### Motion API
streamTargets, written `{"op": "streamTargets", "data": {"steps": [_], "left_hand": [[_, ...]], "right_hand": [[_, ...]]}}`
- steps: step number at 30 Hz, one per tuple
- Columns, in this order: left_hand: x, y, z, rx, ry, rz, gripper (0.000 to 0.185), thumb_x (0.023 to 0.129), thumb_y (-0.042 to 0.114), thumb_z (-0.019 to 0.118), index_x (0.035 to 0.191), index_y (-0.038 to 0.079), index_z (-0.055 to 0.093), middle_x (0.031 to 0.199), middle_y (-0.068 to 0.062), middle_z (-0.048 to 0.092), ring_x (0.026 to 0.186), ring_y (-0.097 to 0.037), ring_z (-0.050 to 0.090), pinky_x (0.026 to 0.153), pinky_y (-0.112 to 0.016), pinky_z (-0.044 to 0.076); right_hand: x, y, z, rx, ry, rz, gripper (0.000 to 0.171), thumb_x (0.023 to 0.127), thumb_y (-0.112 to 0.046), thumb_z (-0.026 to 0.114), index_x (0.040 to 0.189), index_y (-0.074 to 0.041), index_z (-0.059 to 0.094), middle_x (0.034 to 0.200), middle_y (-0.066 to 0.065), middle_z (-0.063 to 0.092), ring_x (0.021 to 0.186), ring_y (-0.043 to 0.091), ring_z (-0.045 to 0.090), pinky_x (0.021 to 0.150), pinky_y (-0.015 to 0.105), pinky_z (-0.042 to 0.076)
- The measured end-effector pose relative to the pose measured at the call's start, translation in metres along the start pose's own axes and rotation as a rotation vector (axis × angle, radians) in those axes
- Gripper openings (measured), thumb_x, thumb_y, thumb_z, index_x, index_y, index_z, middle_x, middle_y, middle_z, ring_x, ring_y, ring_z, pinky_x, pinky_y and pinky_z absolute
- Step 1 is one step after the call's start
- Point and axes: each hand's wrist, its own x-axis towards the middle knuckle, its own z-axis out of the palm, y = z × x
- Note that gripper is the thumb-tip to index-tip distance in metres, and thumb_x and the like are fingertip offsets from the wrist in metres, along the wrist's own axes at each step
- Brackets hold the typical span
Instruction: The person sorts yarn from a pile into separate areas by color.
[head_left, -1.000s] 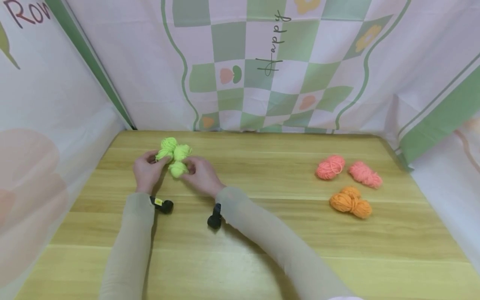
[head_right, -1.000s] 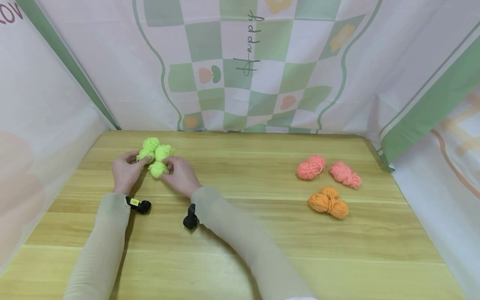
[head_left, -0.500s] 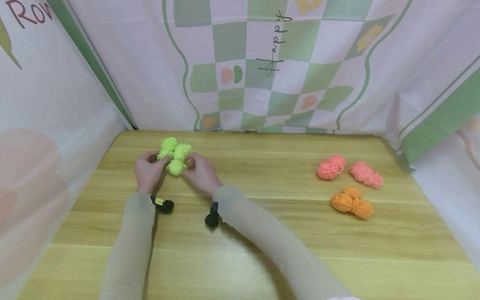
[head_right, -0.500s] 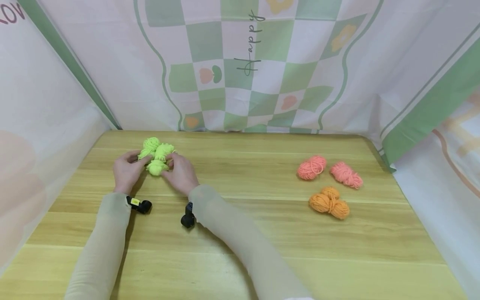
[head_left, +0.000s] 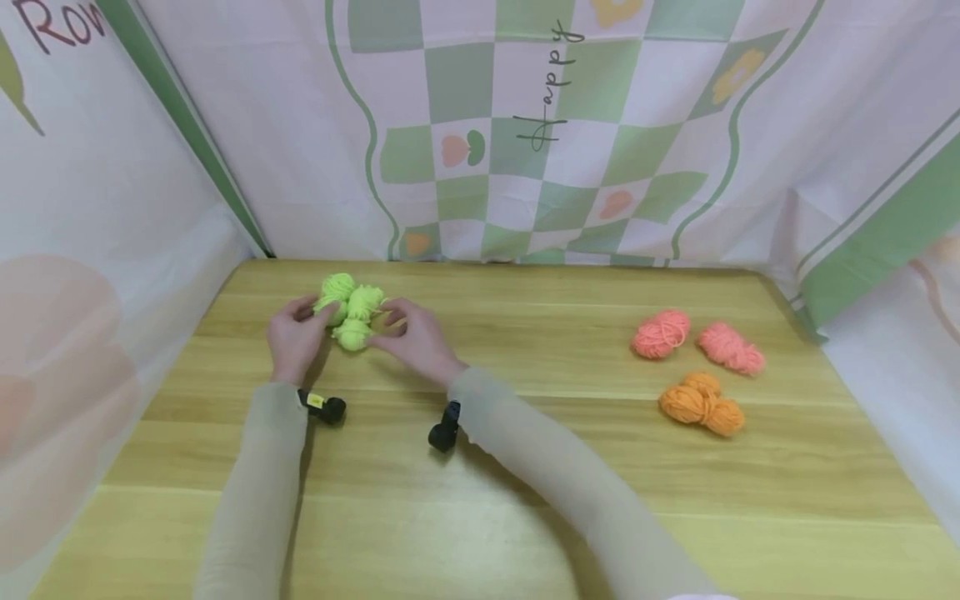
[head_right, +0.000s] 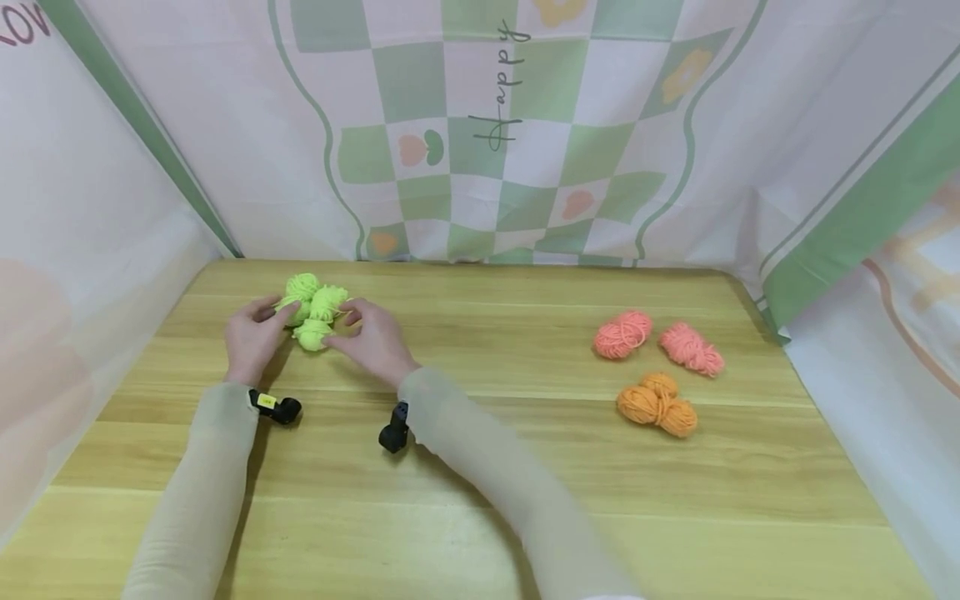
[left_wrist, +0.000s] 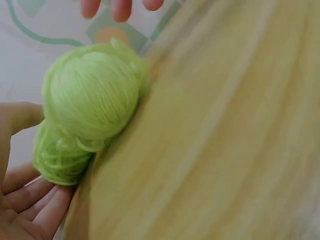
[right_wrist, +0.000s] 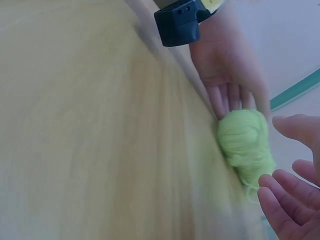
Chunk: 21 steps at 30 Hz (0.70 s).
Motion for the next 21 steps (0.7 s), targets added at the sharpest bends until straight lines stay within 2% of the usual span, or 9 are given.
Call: {"op": "streamTargets", "data": {"steps": [7,11,16,18,21], "left_hand": [[-0.004,0.011,-0.002,-0.053,-0.003,-0.004,0.073,0.091,0.043,0.077,0.146,0.004,0.052,0.141,-0.016,0.058,0.128,-0.029,0.055,0.108,-0.038,0.043],[-0.007,0.018,-0.002,-0.074,-0.010,0.034,0.071,0.090,0.043,0.078,0.145,0.005,0.053,0.143,-0.015,0.056,0.132,-0.029,0.051,0.110,-0.039,0.040],[-0.014,0.027,-0.001,-0.121,-0.040,0.050,0.071,0.089,0.043,0.079,0.145,0.008,0.054,0.148,-0.010,0.053,0.138,-0.025,0.044,0.115,-0.038,0.034],[-0.016,0.031,0.001,-0.114,-0.049,0.080,0.070,0.090,0.042,0.079,0.145,0.008,0.054,0.148,-0.009,0.053,0.138,-0.024,0.044,0.115,-0.039,0.033],[-0.017,0.035,0.004,-0.077,-0.052,0.160,0.066,0.090,0.039,0.079,0.142,0.005,0.056,0.145,-0.011,0.056,0.135,-0.027,0.047,0.115,-0.041,0.033]], "right_hand": [[-0.005,-0.001,-0.025,0.017,0.012,-0.048,0.056,0.086,-0.026,0.085,0.131,-0.002,0.062,0.117,0.017,0.068,0.094,0.021,0.066,0.081,0.027,0.055],[-0.008,-0.001,-0.042,0.032,0.040,-0.057,0.052,0.088,-0.032,0.082,0.128,-0.004,0.065,0.115,0.011,0.069,0.096,0.021,0.066,0.084,0.028,0.055],[-0.014,-0.003,-0.062,0.004,0.099,-0.071,0.044,0.093,-0.041,0.075,0.122,-0.008,0.069,0.111,0.004,0.071,0.094,0.017,0.066,0.084,0.029,0.055],[-0.017,-0.004,-0.070,-0.004,0.123,-0.079,0.043,0.094,-0.042,0.074,0.121,-0.009,0.070,0.110,0.003,0.071,0.092,0.016,0.066,0.084,0.030,0.054],[-0.022,-0.007,-0.083,0.008,0.143,-0.085,0.042,0.093,-0.040,0.075,0.120,-0.008,0.070,0.110,0.005,0.072,0.092,0.015,0.067,0.084,0.031,0.055]]}}
